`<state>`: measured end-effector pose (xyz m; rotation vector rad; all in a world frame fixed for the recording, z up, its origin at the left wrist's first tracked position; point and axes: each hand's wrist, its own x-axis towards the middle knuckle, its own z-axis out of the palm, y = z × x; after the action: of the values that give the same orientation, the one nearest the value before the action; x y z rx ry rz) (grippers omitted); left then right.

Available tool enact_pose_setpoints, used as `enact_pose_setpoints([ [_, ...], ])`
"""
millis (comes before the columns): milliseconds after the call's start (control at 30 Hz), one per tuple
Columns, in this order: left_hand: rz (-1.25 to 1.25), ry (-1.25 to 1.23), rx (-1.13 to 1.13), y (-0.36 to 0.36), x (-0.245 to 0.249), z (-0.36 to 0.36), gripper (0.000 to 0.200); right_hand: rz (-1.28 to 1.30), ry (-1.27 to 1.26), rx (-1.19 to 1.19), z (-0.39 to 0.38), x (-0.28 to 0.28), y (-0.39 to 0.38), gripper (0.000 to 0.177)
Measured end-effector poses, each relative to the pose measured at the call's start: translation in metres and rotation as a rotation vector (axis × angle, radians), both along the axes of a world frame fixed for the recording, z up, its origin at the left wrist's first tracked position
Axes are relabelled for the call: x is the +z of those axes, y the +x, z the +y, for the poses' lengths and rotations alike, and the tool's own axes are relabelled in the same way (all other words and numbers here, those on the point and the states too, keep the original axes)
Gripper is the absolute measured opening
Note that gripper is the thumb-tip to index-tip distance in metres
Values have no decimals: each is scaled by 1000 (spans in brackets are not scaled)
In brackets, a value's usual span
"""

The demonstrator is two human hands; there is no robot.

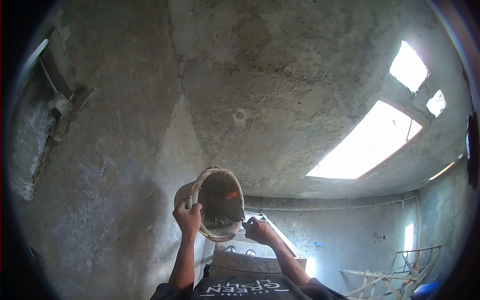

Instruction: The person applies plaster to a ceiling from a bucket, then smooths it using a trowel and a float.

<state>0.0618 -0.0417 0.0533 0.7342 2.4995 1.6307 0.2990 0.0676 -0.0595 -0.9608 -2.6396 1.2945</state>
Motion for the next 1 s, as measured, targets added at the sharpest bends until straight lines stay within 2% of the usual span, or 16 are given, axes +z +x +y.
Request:
enact_pose_setpoints([
  [33, -40, 18, -29, 5, 5, 2, 14, 66, 32, -15, 0, 3, 5, 39],
  [67, -31, 23, -36, 8, 8, 4, 14, 62, -63, -87, 1, 53, 5, 37],
  [100, -17, 31, -36, 10, 9, 8, 14, 78, -48, -133, 4, 49, 14, 38],
  [167, -2, 25, -40, 14, 6, 7, 15, 30, -424, -279, 17, 78, 29, 40],
  [200, -2, 39, -32, 14, 1, 10, 15, 57, -534, -290, 29, 92, 40, 42],
  [233, -4, 52, -25, 14, -2, 11, 16, 134, -538, -331, 38, 102, 47, 39],
  [267, 6, 50, -33, 15, -3, 12, 16, 343, -569, -324, 51, 109, 54, 34],
  [333, 11, 31, 2, 18, -5, 11, 18, 358, -461, -365, 92, 103, 65, 32],
  [367, 17, 29, -9, 18, -3, 13, 18, 242, -245, -504, 106, 122, 55, 32],
  [400, 28, 24, -7, 21, -1, 13, 20, 336, -144, -568, 134, 105, 51, 32],
  [433, 38, 17, -5, 23, -1, 11, 21, 248, -126, -609, 160, 109, 46, 32],
  [500, 33, -49, -23, 23, -7, 6, 23, 240, -44, -709, 213, 100, 32, 31],
  [600, 77, -150, -1, 26, -14, 0, 23, 343, -97, -807, 267, 100, 23, 33],
  [700, -11, -131, 21, 28, -14, -3, 25, 444, -128, -807, 290, 101, 18, 34],
  [800, -19, -92, 46, 21, -22, -9, 26, 489, -242, -801, 291, 114, 12, 31],
  [1000, -92, -191, 66, 22, -16, -15, 28, 522, -234, -774, 290, 110, 6, 33],
])
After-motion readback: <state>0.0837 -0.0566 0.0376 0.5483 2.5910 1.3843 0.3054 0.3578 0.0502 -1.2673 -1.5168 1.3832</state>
